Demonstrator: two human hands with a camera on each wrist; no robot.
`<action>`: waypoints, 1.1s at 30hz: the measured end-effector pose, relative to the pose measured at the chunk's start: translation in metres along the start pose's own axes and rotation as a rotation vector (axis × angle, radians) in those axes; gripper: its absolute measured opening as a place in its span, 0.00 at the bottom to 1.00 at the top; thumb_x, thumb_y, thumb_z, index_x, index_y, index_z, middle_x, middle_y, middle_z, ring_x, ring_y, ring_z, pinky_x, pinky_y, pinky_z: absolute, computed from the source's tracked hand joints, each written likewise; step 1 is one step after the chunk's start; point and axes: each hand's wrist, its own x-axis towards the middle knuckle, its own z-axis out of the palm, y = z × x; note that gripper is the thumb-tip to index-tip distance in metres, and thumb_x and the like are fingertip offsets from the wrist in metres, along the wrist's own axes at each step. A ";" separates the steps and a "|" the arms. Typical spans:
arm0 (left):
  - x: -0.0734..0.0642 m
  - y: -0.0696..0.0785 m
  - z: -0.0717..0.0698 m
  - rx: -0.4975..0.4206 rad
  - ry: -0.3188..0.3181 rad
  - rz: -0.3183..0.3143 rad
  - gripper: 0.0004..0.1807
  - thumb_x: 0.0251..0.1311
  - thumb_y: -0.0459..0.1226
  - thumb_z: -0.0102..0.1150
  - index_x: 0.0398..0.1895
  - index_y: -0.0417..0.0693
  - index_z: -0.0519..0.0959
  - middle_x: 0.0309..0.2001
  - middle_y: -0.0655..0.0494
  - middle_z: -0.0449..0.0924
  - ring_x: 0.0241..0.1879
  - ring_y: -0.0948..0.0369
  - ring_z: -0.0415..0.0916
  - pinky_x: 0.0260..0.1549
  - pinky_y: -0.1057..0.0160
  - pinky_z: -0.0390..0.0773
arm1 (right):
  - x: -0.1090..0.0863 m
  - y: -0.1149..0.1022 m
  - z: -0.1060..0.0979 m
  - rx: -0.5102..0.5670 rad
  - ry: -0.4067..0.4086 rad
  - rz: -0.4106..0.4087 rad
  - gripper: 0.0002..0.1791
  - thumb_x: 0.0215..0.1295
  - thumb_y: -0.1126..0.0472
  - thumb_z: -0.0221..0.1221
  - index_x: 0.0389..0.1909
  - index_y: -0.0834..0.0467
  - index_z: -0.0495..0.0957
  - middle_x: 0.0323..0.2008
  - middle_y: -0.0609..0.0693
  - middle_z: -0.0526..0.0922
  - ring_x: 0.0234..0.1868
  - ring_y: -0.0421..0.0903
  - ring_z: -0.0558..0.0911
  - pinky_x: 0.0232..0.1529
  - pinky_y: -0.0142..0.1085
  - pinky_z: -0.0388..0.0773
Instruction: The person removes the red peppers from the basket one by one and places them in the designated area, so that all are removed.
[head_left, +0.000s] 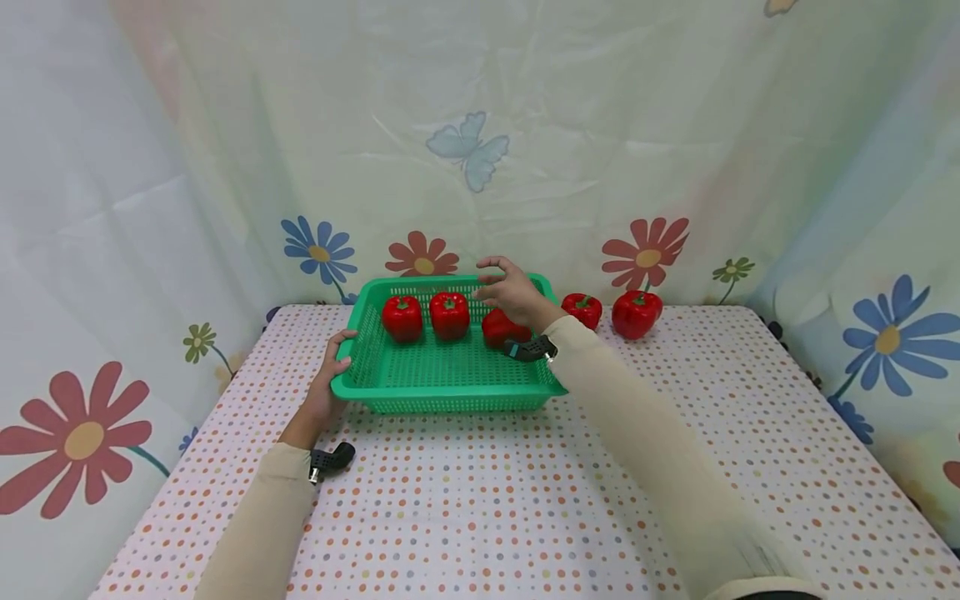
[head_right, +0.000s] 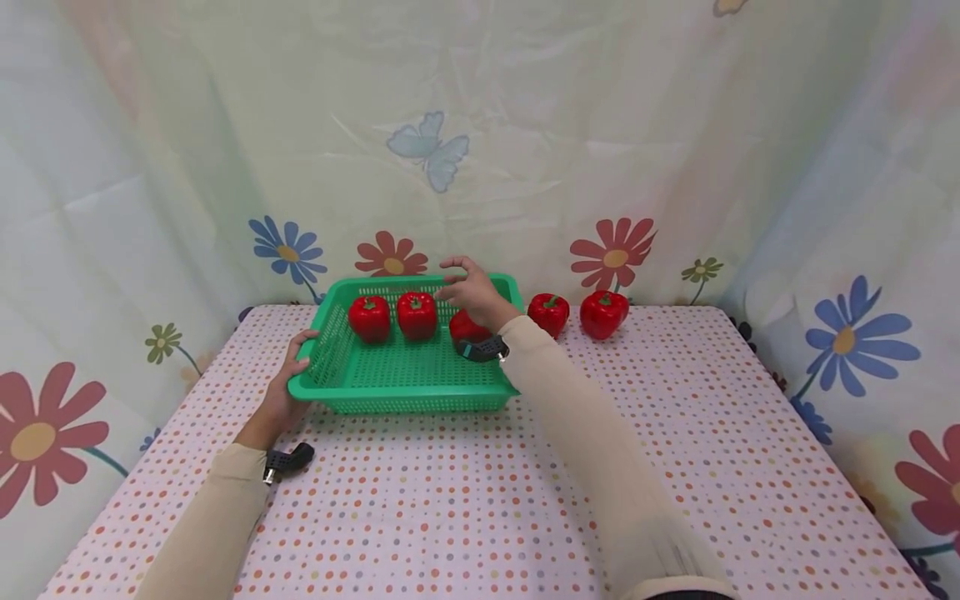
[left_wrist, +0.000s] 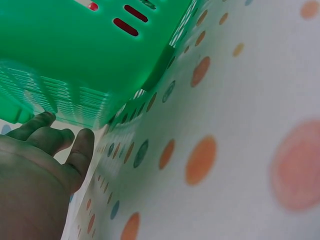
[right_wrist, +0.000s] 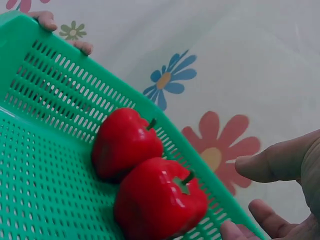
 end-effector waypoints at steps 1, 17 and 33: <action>-0.001 0.000 0.000 0.000 0.003 -0.004 0.24 0.69 0.42 0.32 0.68 0.65 0.50 0.76 0.48 0.36 0.71 0.45 0.47 0.57 0.62 0.66 | 0.003 0.004 0.003 0.004 -0.002 0.007 0.31 0.65 0.77 0.53 0.67 0.60 0.56 0.71 0.67 0.56 0.59 0.59 0.71 0.70 0.55 0.61; -0.002 -0.005 0.000 -0.008 -0.004 0.003 0.25 0.69 0.42 0.31 0.68 0.63 0.49 0.76 0.49 0.38 0.71 0.44 0.48 0.57 0.62 0.69 | 0.026 0.035 0.020 -0.188 -0.023 0.111 0.37 0.62 0.71 0.61 0.71 0.53 0.61 0.71 0.59 0.60 0.66 0.56 0.65 0.65 0.52 0.65; 0.000 -0.004 0.000 0.011 0.002 0.012 0.25 0.69 0.42 0.31 0.69 0.62 0.49 0.76 0.49 0.38 0.70 0.44 0.50 0.58 0.60 0.67 | 0.027 0.044 0.039 -0.486 -0.040 0.036 0.42 0.56 0.65 0.69 0.71 0.51 0.61 0.68 0.58 0.66 0.67 0.58 0.68 0.58 0.50 0.76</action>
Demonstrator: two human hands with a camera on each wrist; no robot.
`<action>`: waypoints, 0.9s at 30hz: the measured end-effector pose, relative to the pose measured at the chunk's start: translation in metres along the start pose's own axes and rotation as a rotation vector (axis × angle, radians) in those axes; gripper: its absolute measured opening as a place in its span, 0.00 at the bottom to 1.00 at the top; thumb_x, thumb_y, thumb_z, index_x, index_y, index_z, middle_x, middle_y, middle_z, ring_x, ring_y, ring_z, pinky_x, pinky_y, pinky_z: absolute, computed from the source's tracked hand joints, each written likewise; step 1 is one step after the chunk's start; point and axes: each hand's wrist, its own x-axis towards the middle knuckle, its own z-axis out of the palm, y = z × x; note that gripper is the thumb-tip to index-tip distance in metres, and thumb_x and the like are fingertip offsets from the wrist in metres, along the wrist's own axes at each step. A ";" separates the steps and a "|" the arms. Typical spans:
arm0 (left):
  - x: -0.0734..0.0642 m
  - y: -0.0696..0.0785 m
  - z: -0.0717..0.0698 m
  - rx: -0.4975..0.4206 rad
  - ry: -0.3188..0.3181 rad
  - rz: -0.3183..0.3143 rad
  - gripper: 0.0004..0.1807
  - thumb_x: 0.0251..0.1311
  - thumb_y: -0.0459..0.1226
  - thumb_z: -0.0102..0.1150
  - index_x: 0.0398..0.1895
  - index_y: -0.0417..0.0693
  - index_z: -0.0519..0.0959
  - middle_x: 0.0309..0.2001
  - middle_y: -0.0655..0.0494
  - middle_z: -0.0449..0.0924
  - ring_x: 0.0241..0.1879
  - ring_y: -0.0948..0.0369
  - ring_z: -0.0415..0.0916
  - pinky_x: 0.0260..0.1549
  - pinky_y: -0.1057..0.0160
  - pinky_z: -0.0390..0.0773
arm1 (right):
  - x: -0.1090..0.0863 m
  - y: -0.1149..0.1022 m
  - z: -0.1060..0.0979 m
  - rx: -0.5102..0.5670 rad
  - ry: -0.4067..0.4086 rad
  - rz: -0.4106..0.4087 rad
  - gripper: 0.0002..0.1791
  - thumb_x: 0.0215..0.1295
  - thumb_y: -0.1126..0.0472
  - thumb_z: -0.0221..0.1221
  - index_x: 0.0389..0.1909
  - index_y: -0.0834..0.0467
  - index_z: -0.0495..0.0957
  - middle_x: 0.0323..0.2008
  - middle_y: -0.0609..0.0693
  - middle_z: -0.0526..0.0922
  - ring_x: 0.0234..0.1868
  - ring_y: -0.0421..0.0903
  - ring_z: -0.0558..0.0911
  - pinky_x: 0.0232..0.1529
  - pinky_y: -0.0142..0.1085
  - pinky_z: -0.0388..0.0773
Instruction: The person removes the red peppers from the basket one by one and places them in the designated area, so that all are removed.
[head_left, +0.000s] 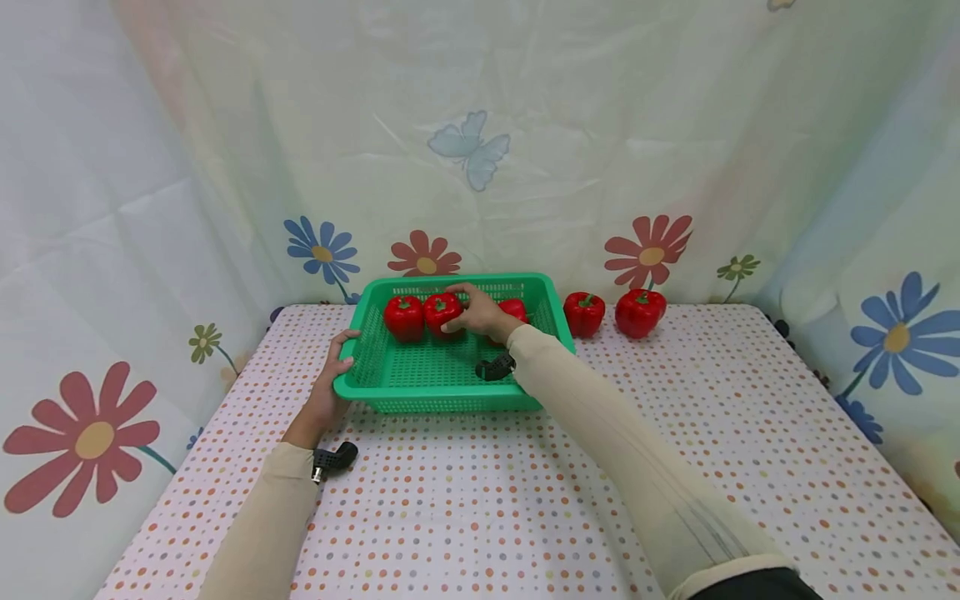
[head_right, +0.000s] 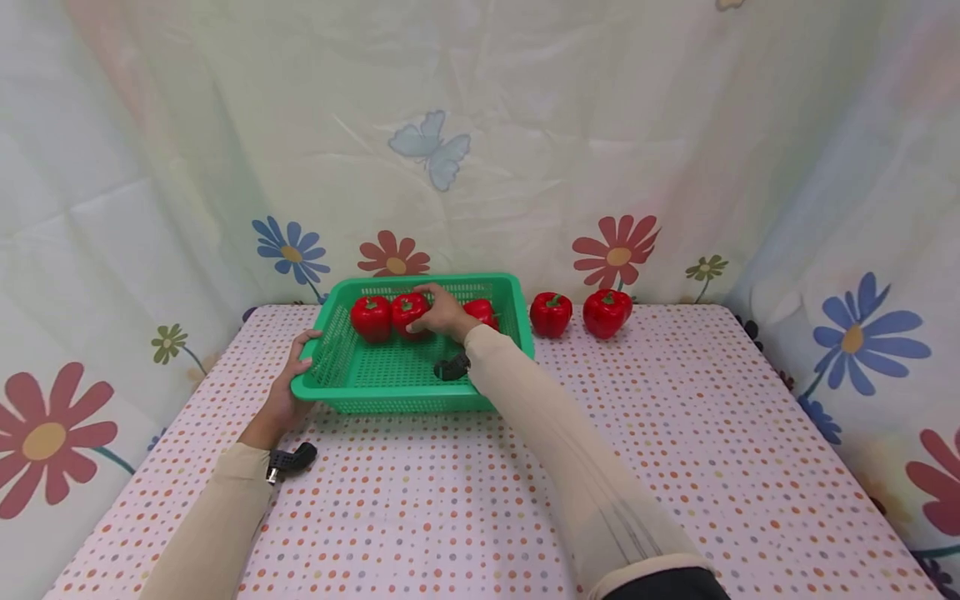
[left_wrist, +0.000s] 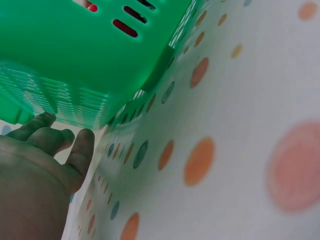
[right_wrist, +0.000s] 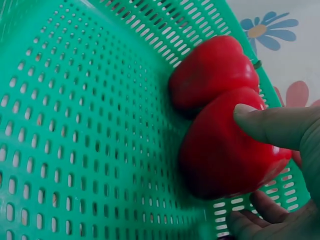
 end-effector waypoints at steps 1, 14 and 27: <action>0.000 0.000 -0.001 -0.002 0.000 0.002 0.25 0.70 0.42 0.30 0.69 0.62 0.49 0.76 0.49 0.39 0.70 0.45 0.50 0.57 0.61 0.67 | 0.000 0.000 0.000 -0.006 0.003 -0.006 0.42 0.56 0.65 0.69 0.70 0.51 0.61 0.68 0.58 0.66 0.66 0.58 0.68 0.58 0.50 0.76; 0.001 -0.001 -0.003 -0.020 -0.008 -0.004 0.25 0.69 0.43 0.31 0.69 0.63 0.49 0.75 0.49 0.39 0.68 0.46 0.51 0.55 0.64 0.71 | 0.001 -0.001 0.003 -0.058 -0.050 -0.073 0.35 0.56 0.65 0.69 0.63 0.52 0.65 0.66 0.59 0.66 0.66 0.57 0.67 0.55 0.48 0.78; 0.000 0.002 -0.002 -0.003 -0.009 -0.009 0.26 0.69 0.44 0.32 0.70 0.62 0.48 0.76 0.48 0.37 0.70 0.42 0.49 0.55 0.63 0.70 | 0.002 0.000 0.005 -0.030 -0.128 -0.039 0.38 0.57 0.66 0.68 0.66 0.49 0.61 0.63 0.60 0.69 0.58 0.56 0.73 0.47 0.52 0.80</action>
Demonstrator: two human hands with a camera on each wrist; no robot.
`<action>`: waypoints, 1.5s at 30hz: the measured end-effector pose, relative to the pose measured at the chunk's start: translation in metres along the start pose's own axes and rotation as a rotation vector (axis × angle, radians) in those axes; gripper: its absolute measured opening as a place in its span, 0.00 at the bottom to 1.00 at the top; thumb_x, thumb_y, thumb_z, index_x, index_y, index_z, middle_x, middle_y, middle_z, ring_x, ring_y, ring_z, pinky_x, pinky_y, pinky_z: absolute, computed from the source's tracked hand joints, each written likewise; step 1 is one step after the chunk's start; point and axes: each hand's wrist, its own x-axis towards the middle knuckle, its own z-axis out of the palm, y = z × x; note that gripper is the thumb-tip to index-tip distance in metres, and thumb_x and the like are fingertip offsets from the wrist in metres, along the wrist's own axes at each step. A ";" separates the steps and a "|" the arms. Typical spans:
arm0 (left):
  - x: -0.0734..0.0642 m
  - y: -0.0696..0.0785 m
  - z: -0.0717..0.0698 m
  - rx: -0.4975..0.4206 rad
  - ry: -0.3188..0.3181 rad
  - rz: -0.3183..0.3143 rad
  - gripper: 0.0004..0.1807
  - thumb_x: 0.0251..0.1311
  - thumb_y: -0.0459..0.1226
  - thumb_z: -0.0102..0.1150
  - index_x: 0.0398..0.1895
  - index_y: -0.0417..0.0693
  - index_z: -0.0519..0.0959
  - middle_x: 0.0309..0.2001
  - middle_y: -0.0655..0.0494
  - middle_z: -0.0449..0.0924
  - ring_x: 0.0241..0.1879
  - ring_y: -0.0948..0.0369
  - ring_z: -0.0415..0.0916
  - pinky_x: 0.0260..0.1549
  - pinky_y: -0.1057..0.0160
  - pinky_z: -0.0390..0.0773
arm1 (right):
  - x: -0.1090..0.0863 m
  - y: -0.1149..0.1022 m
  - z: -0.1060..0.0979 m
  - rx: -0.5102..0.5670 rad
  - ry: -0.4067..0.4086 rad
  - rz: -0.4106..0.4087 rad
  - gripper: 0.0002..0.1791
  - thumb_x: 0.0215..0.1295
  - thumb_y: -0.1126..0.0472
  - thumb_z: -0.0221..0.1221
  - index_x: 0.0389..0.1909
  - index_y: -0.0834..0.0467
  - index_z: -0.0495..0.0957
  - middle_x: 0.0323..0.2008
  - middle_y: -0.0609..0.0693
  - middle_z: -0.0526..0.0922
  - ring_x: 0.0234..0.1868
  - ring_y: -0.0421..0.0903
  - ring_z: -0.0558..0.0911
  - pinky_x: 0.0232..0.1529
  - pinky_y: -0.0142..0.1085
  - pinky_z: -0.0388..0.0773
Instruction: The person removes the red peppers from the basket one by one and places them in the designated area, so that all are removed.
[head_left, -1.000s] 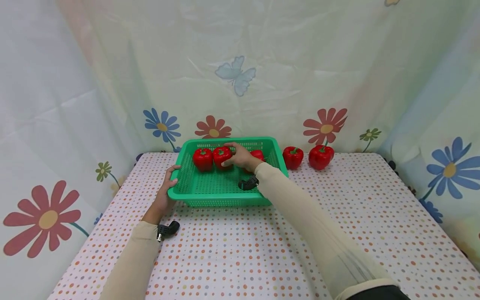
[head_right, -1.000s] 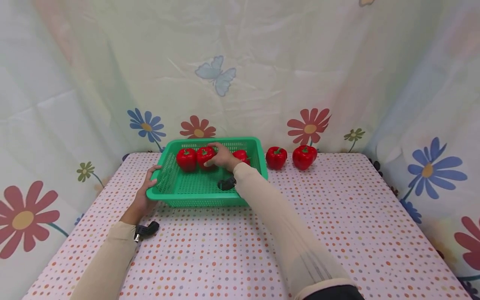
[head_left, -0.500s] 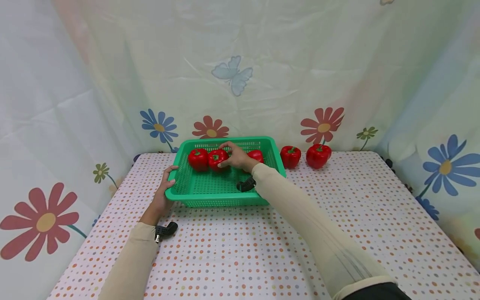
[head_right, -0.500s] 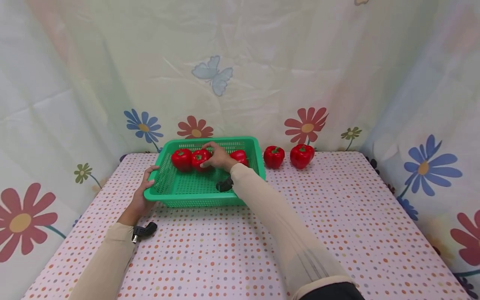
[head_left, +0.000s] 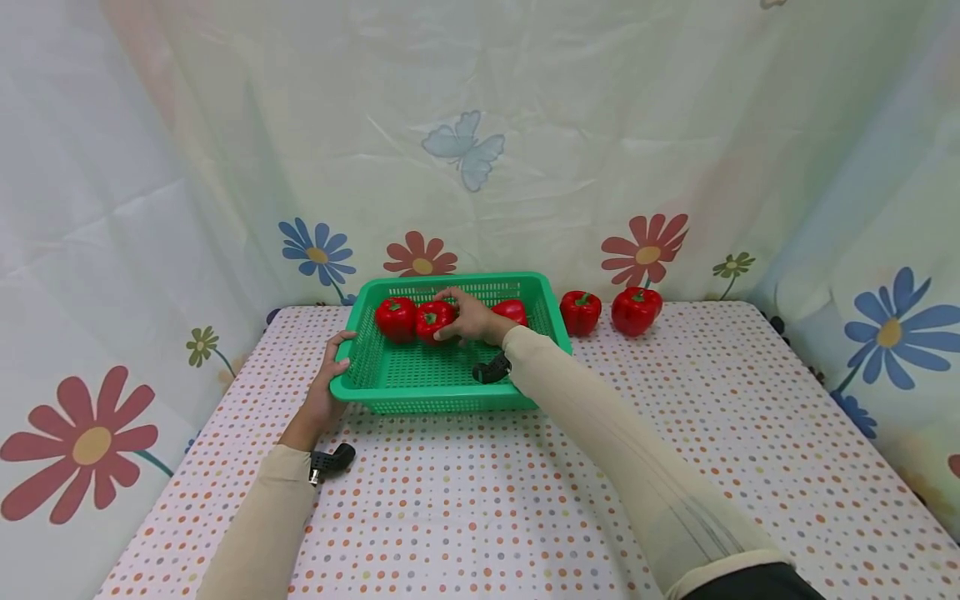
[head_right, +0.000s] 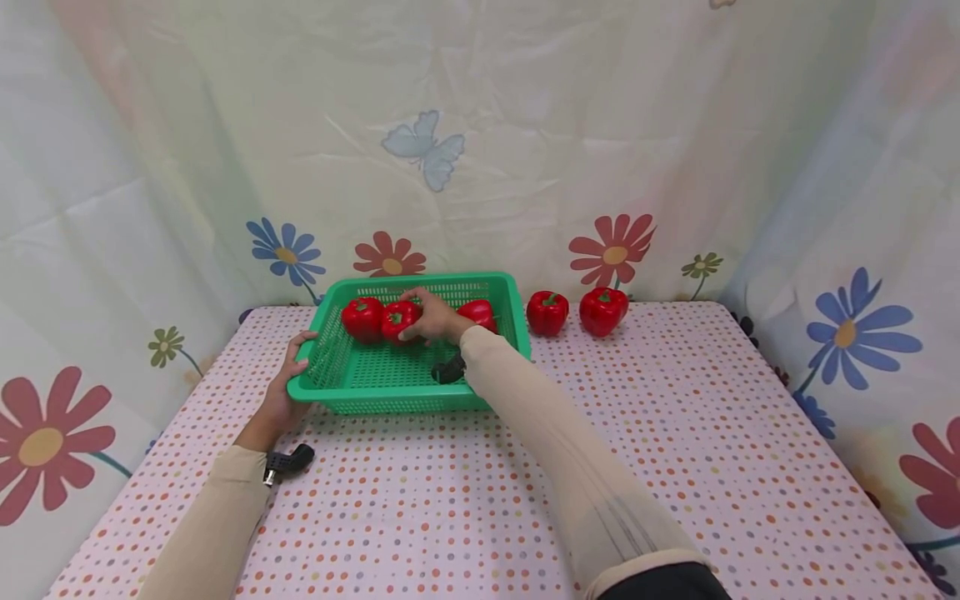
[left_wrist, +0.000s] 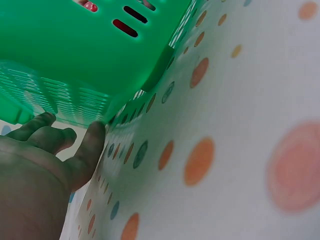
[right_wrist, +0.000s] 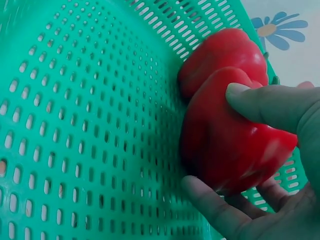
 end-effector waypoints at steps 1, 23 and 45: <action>0.000 0.000 0.000 -0.002 0.001 0.000 0.26 0.69 0.44 0.32 0.70 0.62 0.48 0.76 0.48 0.37 0.70 0.42 0.49 0.55 0.63 0.71 | 0.000 0.000 0.000 0.012 -0.005 0.011 0.39 0.57 0.66 0.69 0.66 0.49 0.61 0.62 0.60 0.69 0.57 0.56 0.73 0.46 0.54 0.80; 0.000 -0.002 -0.001 0.002 0.010 -0.003 0.26 0.68 0.44 0.32 0.70 0.62 0.48 0.76 0.49 0.36 0.70 0.43 0.49 0.55 0.64 0.71 | -0.002 -0.001 -0.002 -0.032 -0.026 0.022 0.36 0.57 0.60 0.69 0.65 0.48 0.65 0.55 0.58 0.77 0.48 0.52 0.77 0.42 0.54 0.81; 0.001 -0.005 -0.001 0.014 0.022 -0.006 0.27 0.68 0.43 0.32 0.70 0.62 0.49 0.76 0.50 0.37 0.71 0.43 0.49 0.57 0.58 0.67 | -0.035 -0.020 -0.046 0.277 0.051 0.047 0.37 0.61 0.56 0.67 0.68 0.46 0.60 0.63 0.58 0.68 0.61 0.59 0.73 0.48 0.56 0.80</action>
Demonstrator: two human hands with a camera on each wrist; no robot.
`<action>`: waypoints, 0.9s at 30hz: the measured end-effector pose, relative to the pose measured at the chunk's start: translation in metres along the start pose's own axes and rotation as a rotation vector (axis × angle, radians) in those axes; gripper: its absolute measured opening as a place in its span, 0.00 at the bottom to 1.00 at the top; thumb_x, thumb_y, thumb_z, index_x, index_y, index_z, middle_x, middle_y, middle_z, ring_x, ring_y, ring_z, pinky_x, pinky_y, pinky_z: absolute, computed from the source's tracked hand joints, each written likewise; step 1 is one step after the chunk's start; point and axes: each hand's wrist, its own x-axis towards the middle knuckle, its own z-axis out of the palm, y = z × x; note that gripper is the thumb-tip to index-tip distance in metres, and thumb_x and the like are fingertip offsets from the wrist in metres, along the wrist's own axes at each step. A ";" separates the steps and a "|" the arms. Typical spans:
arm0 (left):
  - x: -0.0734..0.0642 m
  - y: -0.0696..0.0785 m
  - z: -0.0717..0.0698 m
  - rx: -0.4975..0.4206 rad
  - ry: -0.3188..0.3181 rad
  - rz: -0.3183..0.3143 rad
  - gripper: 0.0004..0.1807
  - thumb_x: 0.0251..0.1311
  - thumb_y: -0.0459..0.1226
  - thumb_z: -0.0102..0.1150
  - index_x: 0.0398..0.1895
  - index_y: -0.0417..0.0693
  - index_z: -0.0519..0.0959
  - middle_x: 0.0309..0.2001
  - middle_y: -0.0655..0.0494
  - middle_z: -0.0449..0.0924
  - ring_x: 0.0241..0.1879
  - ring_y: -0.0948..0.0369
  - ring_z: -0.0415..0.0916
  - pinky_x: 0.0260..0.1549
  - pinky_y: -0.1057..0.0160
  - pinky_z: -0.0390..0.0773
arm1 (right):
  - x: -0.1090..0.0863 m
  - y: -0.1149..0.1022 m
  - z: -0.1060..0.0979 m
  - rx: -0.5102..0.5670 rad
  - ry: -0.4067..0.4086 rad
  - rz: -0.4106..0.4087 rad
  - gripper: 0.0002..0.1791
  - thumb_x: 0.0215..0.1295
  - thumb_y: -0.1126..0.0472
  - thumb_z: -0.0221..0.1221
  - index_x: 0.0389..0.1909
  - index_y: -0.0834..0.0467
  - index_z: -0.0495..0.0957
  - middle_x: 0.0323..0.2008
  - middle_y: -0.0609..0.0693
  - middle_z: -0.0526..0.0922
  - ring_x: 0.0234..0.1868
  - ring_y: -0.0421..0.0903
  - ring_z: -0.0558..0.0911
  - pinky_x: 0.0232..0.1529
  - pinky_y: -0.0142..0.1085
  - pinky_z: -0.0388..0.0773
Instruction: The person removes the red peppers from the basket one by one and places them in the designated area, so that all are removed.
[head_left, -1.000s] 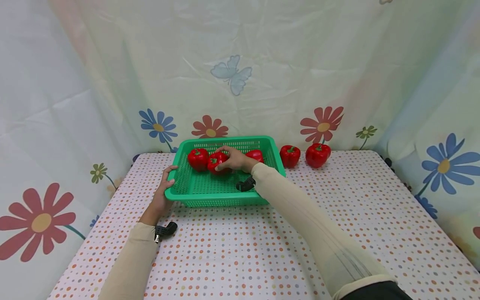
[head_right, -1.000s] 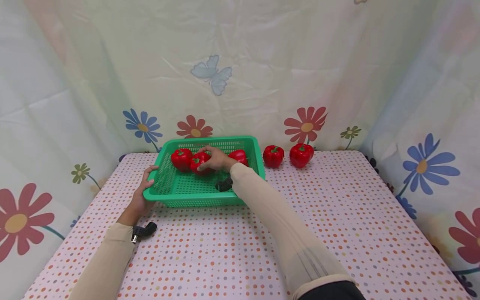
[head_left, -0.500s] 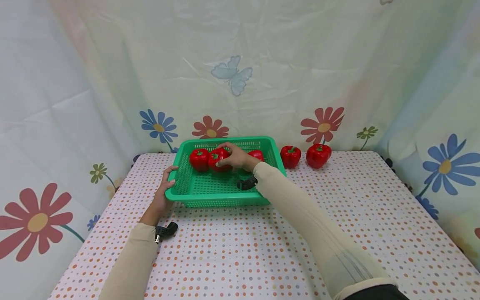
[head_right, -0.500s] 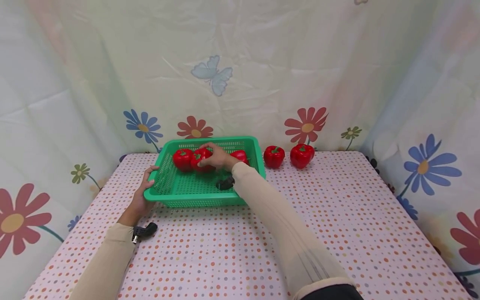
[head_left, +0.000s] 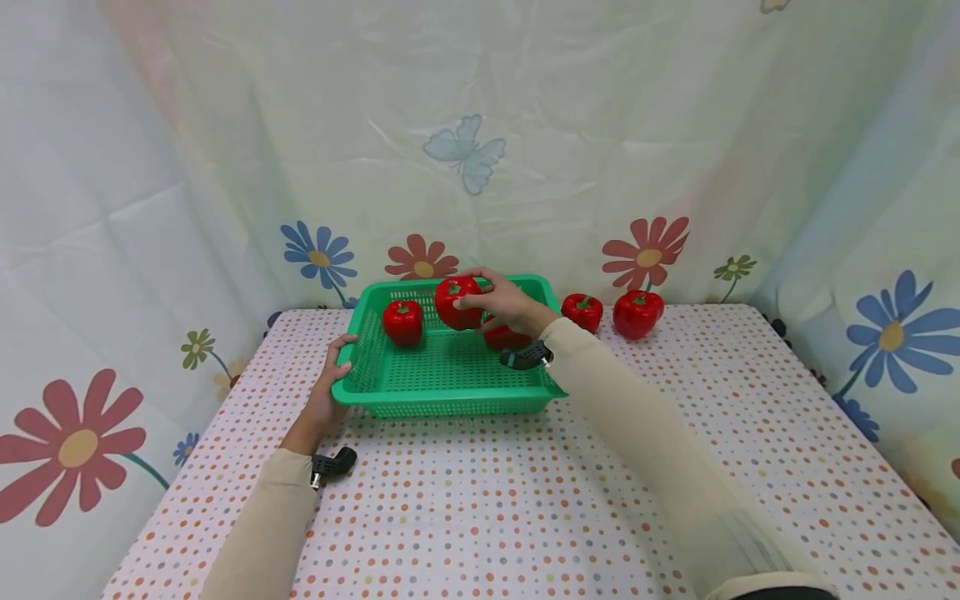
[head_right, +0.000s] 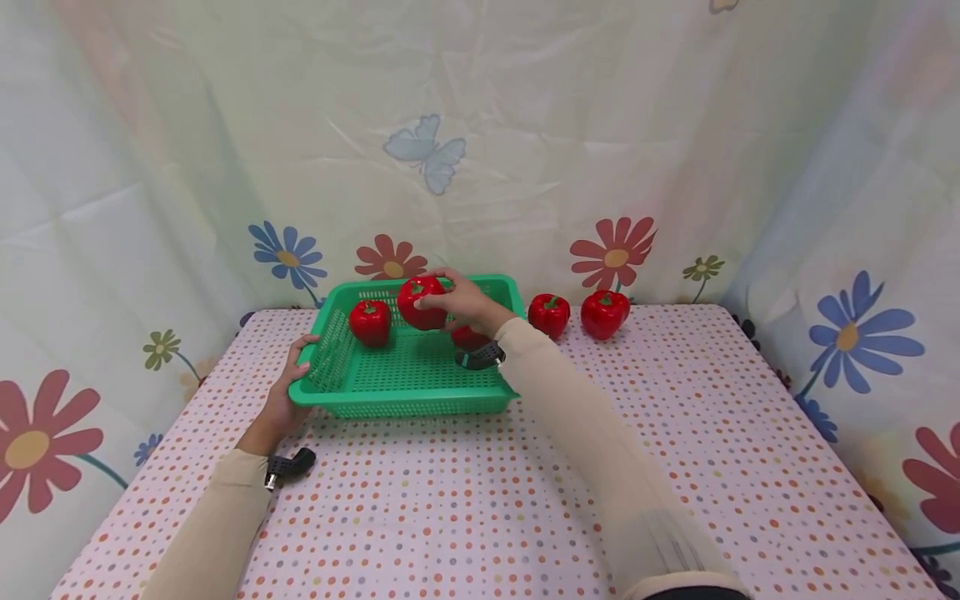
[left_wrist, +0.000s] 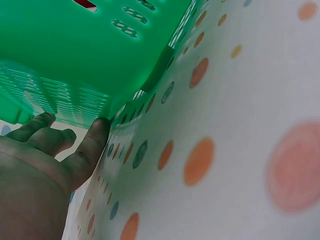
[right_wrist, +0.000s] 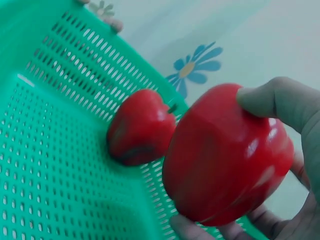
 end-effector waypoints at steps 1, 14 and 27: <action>0.000 0.000 0.000 -0.002 -0.001 -0.002 0.27 0.68 0.43 0.32 0.70 0.63 0.49 0.76 0.50 0.37 0.71 0.44 0.49 0.57 0.58 0.67 | -0.004 -0.002 -0.002 0.011 0.000 0.003 0.37 0.61 0.56 0.66 0.68 0.46 0.60 0.63 0.58 0.68 0.61 0.59 0.72 0.50 0.57 0.79; -0.001 0.001 0.001 0.006 -0.016 0.010 0.27 0.69 0.44 0.31 0.71 0.61 0.47 0.77 0.49 0.35 0.72 0.41 0.47 0.56 0.62 0.69 | -0.048 -0.014 -0.042 0.085 0.005 0.025 0.34 0.66 0.60 0.61 0.70 0.47 0.59 0.66 0.59 0.64 0.63 0.59 0.70 0.52 0.58 0.77; -0.002 0.002 0.002 0.003 -0.004 0.000 0.26 0.70 0.43 0.31 0.70 0.62 0.49 0.76 0.49 0.37 0.70 0.43 0.49 0.55 0.63 0.70 | -0.086 -0.013 -0.103 0.062 0.140 0.046 0.37 0.66 0.57 0.62 0.71 0.45 0.54 0.69 0.59 0.59 0.68 0.61 0.63 0.54 0.58 0.75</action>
